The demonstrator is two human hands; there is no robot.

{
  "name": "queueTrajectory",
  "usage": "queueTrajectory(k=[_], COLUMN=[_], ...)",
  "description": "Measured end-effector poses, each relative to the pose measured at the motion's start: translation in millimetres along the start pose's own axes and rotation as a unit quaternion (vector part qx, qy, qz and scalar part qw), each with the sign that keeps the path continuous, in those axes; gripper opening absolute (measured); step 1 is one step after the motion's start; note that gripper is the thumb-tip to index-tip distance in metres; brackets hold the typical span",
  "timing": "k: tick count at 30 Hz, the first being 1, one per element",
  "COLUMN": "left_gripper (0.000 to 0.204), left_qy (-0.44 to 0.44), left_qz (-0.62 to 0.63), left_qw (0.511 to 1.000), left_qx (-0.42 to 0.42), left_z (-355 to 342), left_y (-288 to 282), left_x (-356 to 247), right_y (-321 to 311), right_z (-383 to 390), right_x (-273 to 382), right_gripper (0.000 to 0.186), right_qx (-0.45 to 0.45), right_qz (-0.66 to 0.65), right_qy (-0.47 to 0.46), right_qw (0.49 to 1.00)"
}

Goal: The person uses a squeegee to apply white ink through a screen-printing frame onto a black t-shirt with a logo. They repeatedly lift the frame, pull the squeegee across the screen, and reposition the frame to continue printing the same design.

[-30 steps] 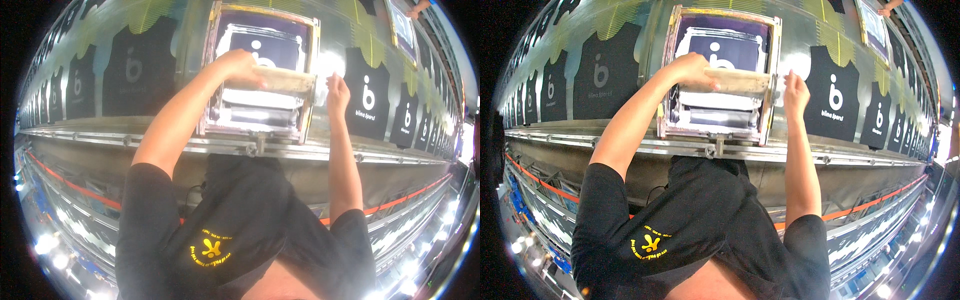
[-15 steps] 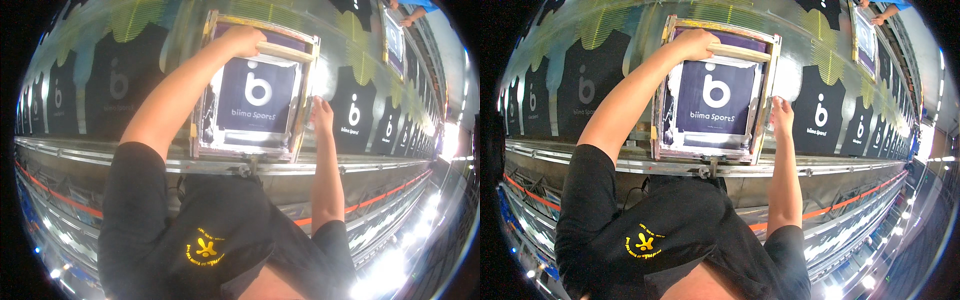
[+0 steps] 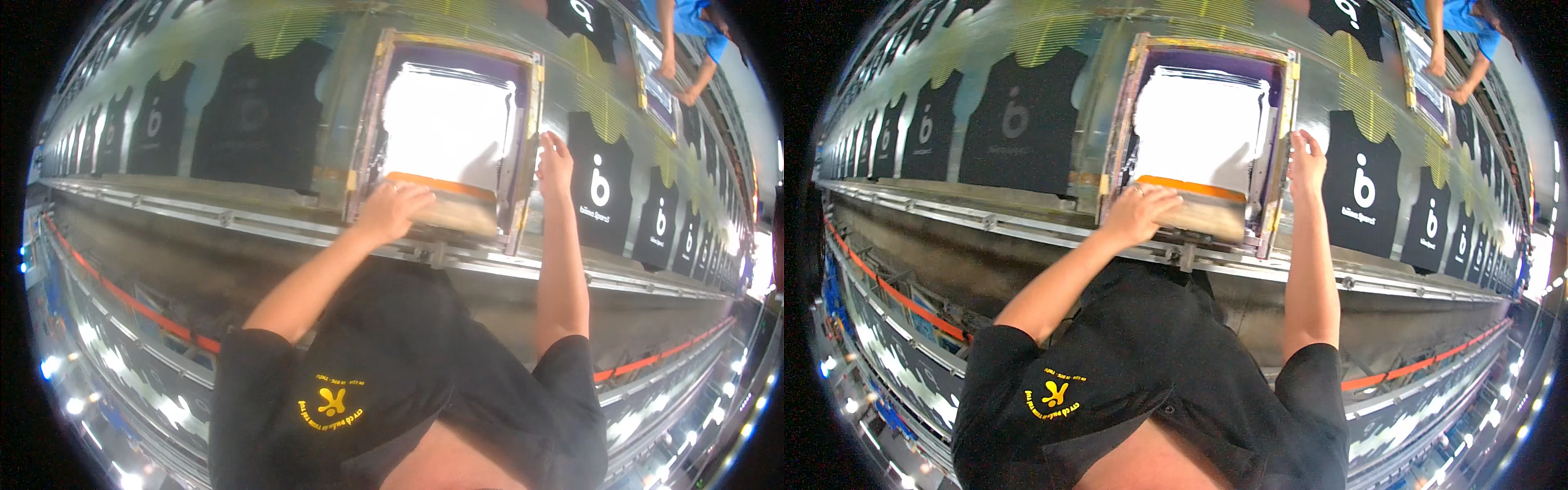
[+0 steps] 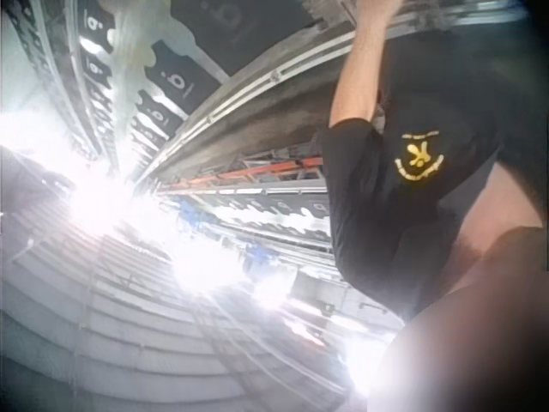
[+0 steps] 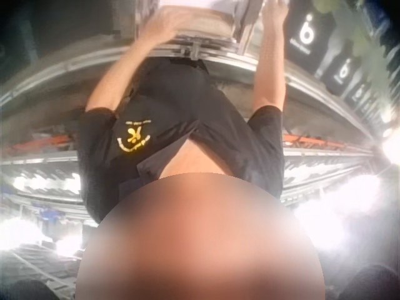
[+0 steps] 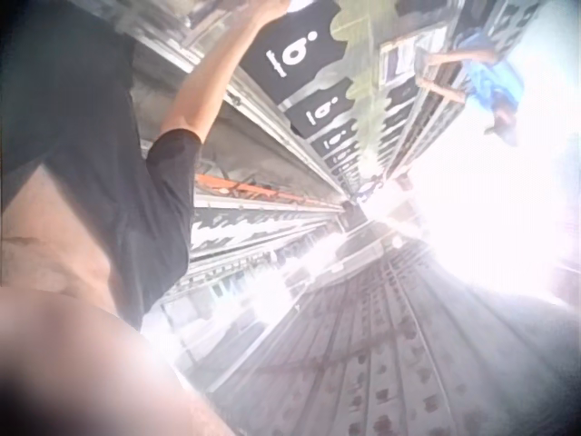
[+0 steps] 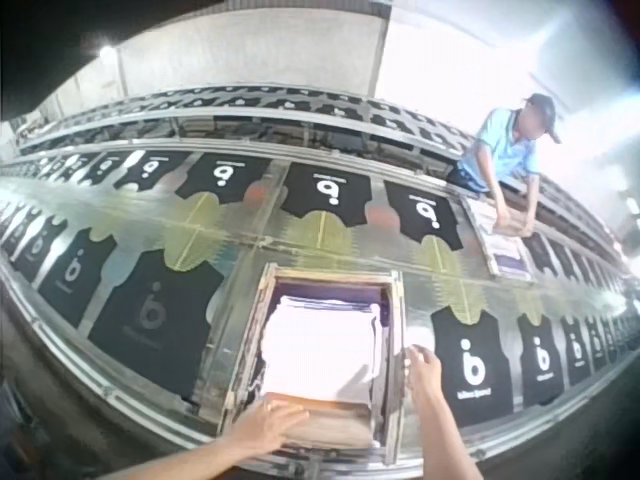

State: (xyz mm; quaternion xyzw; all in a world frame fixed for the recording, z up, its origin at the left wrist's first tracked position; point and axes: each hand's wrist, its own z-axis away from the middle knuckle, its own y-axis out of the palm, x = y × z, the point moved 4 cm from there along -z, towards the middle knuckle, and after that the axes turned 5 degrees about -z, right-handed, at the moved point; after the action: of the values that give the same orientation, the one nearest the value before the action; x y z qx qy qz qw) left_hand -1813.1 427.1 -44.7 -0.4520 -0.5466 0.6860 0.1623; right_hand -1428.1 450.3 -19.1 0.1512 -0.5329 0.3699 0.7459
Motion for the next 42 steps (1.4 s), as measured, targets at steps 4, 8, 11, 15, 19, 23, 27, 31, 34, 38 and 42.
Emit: queueTrajectory(k=[4, 8, 11, 15, 19, 23, 27, 31, 34, 38, 42], left_gripper=[0.071, 0.063, 0.061, 0.059, 0.058, 0.052, 0.057, 0.055, 0.054, 0.057, 0.062], left_qy=[-0.016, -0.027, -0.049, -0.063, -0.190, -0.173, -0.171, -0.164, -0.155, -0.101, -0.027], left_qz=[0.050, 0.076, 0.057, 0.038, 0.024, 0.044, 0.046, 0.035, 0.030, -0.055, -0.102], left_qw=[0.998, 0.996, 0.997, 0.997, 0.975, 0.975, 0.972, 0.975, 0.978, 0.989, 0.994], left_qx=[-0.039, -0.047, -0.026, -0.015, 0.111, 0.134, 0.152, 0.146, 0.137, 0.088, 0.043], left_z=[19, 39, 62, 105, 159, 175, 191, 196, 200, 222, 245], left_y=[-11, -32, -61, -107, -150, -188, -195, -206, -208, -204, -184], left_x=[-8, 23, 65, 144, 224, 282, 321, 333, 329, 336, 345], right_y=[10, 36, 97, 187, 302, 366, 407, 429, 428, 436, 436], right_z=[17, 33, 40, 73, 143, 173, 187, 195, 193, 203, 203], right_x=[4, 2, -31, -56, -64, -85, -89, -91, -91, -86, -81], right_gripper=[0.034, 0.033, 0.030, 0.028, 0.026, 0.025, 0.031, 0.035, 0.035, 0.035, 0.036], right_qx=[-0.034, -0.036, -0.020, -0.027, -0.070, -0.070, -0.078, -0.084, -0.070, -0.079, -0.080], right_qz=[-0.016, -0.022, -0.056, -0.031, 0.046, 0.019, 0.049, 0.085, 0.115, 0.112, 0.121], right_qy=[-0.073, -0.117, -0.119, -0.135, -0.213, -0.083, -0.058, -0.034, -0.027, -0.062, -0.052], right_qw=[0.997, 0.992, 0.991, 0.990, 0.973, 0.994, 0.994, 0.992, 0.990, 0.989, 0.988])
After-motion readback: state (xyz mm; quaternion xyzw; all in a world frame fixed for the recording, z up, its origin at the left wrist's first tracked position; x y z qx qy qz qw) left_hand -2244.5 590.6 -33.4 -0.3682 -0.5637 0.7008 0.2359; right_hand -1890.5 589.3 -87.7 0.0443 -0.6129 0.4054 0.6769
